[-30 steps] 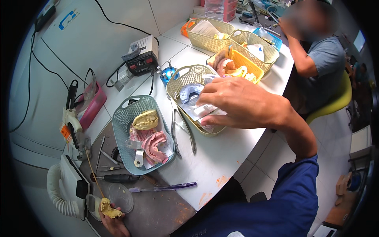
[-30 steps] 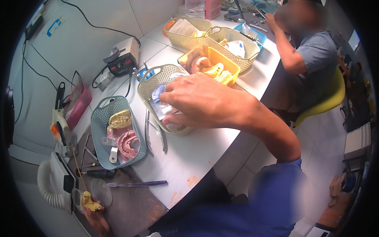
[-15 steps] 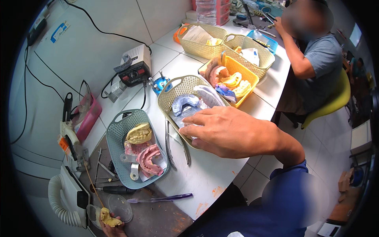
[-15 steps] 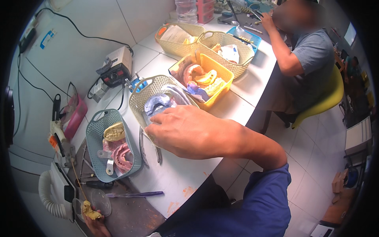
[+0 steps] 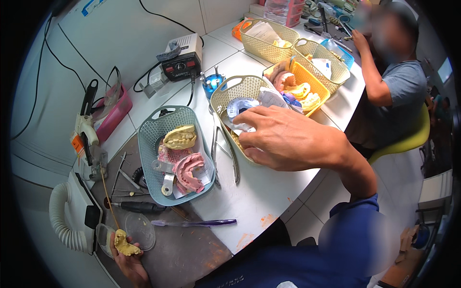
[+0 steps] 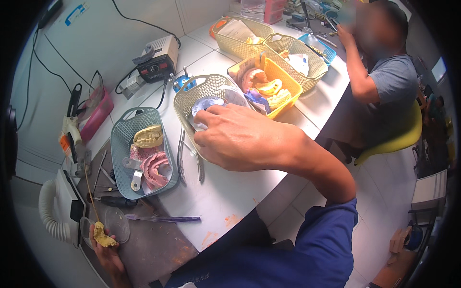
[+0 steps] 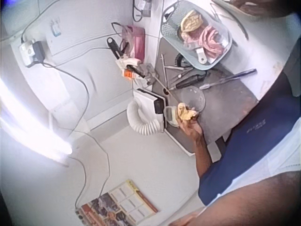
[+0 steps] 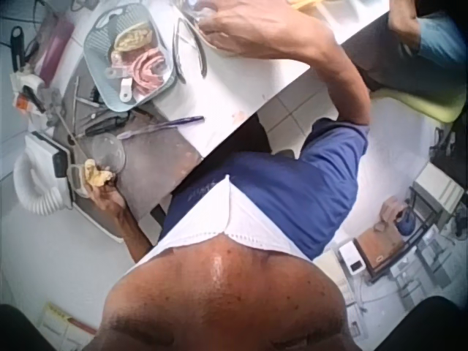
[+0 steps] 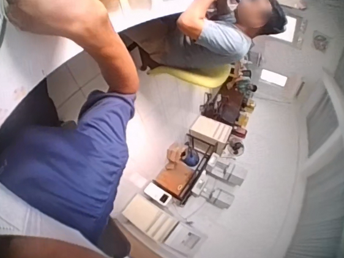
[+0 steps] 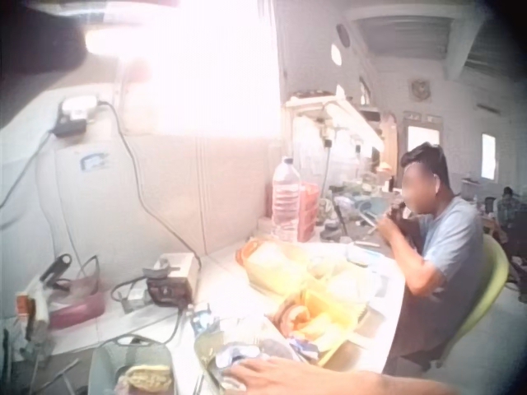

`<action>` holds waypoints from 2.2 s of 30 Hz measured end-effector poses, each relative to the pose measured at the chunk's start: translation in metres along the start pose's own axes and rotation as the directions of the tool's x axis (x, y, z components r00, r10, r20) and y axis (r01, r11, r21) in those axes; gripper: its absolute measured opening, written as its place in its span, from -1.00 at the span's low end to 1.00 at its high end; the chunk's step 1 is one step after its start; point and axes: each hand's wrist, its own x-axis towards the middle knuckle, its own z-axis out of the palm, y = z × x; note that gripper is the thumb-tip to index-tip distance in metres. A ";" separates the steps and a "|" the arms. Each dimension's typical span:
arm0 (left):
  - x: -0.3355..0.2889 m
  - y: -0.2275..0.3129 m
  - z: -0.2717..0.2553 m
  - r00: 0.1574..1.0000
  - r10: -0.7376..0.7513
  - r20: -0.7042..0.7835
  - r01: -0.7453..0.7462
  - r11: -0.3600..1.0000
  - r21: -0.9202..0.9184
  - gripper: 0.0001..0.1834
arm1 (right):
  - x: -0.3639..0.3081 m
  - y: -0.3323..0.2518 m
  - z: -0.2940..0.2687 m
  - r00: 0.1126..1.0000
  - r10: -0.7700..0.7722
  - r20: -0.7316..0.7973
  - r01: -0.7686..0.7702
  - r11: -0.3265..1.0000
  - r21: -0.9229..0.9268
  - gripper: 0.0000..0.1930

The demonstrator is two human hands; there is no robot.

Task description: The person uses a metal sculpting tool to carve and refine the surface of a yellow dental cast held in their left hand. They work on the inner contours and edges of the model, occasionally rotating it to access different areas. The person also handles a pink dental cast and a blue silicone mold, placing them into a basket on the table.

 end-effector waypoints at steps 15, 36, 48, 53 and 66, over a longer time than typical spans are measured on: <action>0.002 -0.005 -0.018 0.995 0.008 0.100 0.001 0.996 -0.094 -0.21 | 0.002 0.003 -0.016 0.959 0.197 -0.204 -0.196 0.980 0.021 -0.84; -0.003 0.005 0.006 1.000 0.008 -0.001 -0.008 0.999 -0.044 -0.27 | -0.029 0.121 -0.016 0.870 0.360 -0.335 -0.456 0.848 -0.271 -0.83; -0.001 0.005 0.004 0.999 0.003 0.039 0.001 0.996 -0.088 -0.30 | -0.058 0.018 -0.039 0.628 0.491 -0.604 -0.175 0.845 0.505 -0.73; -0.001 0.003 0.003 0.999 0.021 0.048 -0.017 0.998 -0.067 -0.32 | -0.080 -0.039 -0.030 0.804 0.503 -0.317 -0.131 0.669 0.732 -0.58; -0.001 0.004 0.007 0.998 0.033 0.051 -0.032 0.999 -0.016 -0.33 | -0.087 -0.020 -0.014 0.837 0.536 -0.110 -0.275 0.586 0.763 -0.75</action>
